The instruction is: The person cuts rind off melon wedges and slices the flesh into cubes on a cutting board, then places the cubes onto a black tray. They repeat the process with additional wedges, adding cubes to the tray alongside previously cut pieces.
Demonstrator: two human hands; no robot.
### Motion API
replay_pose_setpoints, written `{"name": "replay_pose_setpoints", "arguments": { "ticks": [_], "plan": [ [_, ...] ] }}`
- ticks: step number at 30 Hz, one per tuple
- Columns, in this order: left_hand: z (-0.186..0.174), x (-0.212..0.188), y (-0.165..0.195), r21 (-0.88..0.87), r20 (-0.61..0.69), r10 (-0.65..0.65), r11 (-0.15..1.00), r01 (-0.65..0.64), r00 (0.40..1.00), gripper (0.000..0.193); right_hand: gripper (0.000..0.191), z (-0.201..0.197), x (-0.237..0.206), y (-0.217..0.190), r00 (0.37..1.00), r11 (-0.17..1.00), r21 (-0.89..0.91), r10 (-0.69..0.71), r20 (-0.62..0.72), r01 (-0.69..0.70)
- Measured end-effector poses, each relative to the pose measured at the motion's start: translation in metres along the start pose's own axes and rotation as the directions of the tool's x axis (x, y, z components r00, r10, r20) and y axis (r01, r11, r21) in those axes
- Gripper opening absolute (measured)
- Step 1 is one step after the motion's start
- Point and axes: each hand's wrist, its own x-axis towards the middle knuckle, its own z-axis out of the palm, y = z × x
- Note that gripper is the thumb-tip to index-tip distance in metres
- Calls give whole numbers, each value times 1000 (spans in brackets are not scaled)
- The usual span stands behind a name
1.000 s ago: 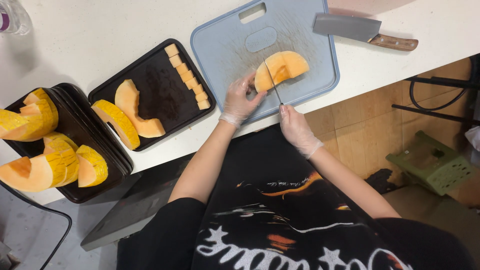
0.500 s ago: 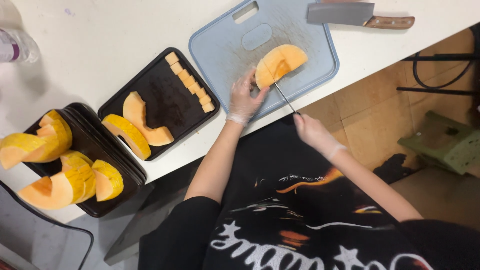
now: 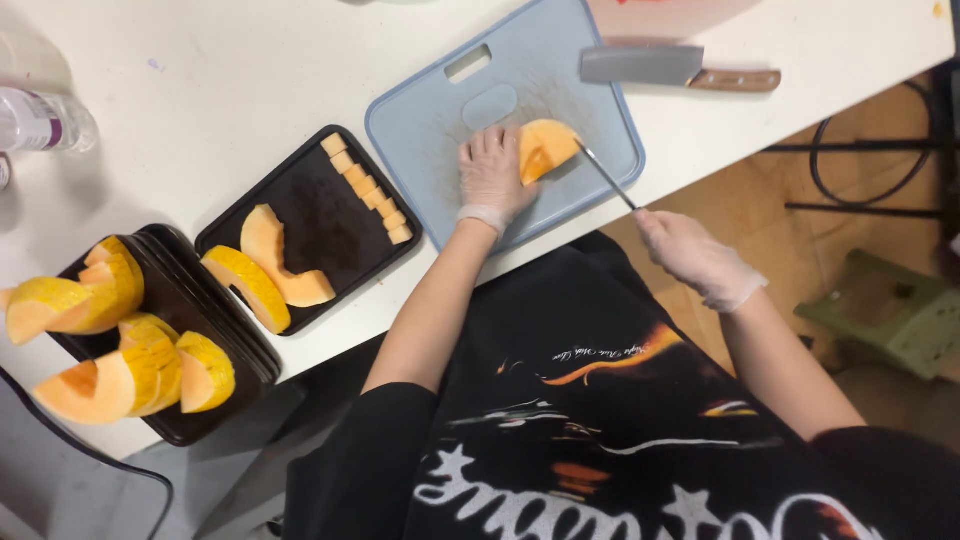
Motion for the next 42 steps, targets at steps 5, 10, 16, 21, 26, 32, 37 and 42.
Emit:
{"name": "replay_pose_setpoints", "arguments": {
  "ticks": [5,10,16,21,26,32,37,42],
  "plan": [
    [-4,9,-21,130,126,282,946,-297,951,83,51,-10,22,0,991,989,-88,-113,68,118],
    [0,-2,-22,278,129,283,910,-308,951,95,49,-6,52,18,978,997,48,-69,196,61],
    [13,-57,11,43,-189,-104,993,114,977,93,48,17,92,45,888,936,274,-308,342,219],
    [41,-63,25,-12,-337,-237,969,248,911,84,49,26,108,58,873,925,191,-375,312,329],
    [50,-54,11,46,-334,-183,977,209,925,75,50,11,110,55,915,927,244,-338,219,284],
    [45,-61,1,39,-333,-184,977,209,925,73,48,29,101,53,857,881,39,-469,216,472],
    [51,-67,2,-36,-352,-308,948,316,884,73,43,59,103,50,840,867,229,-491,231,444],
    [58,-72,-2,-47,-385,-288,955,293,877,73,38,87,97,52,886,875,366,-410,215,316]
  ]
}}
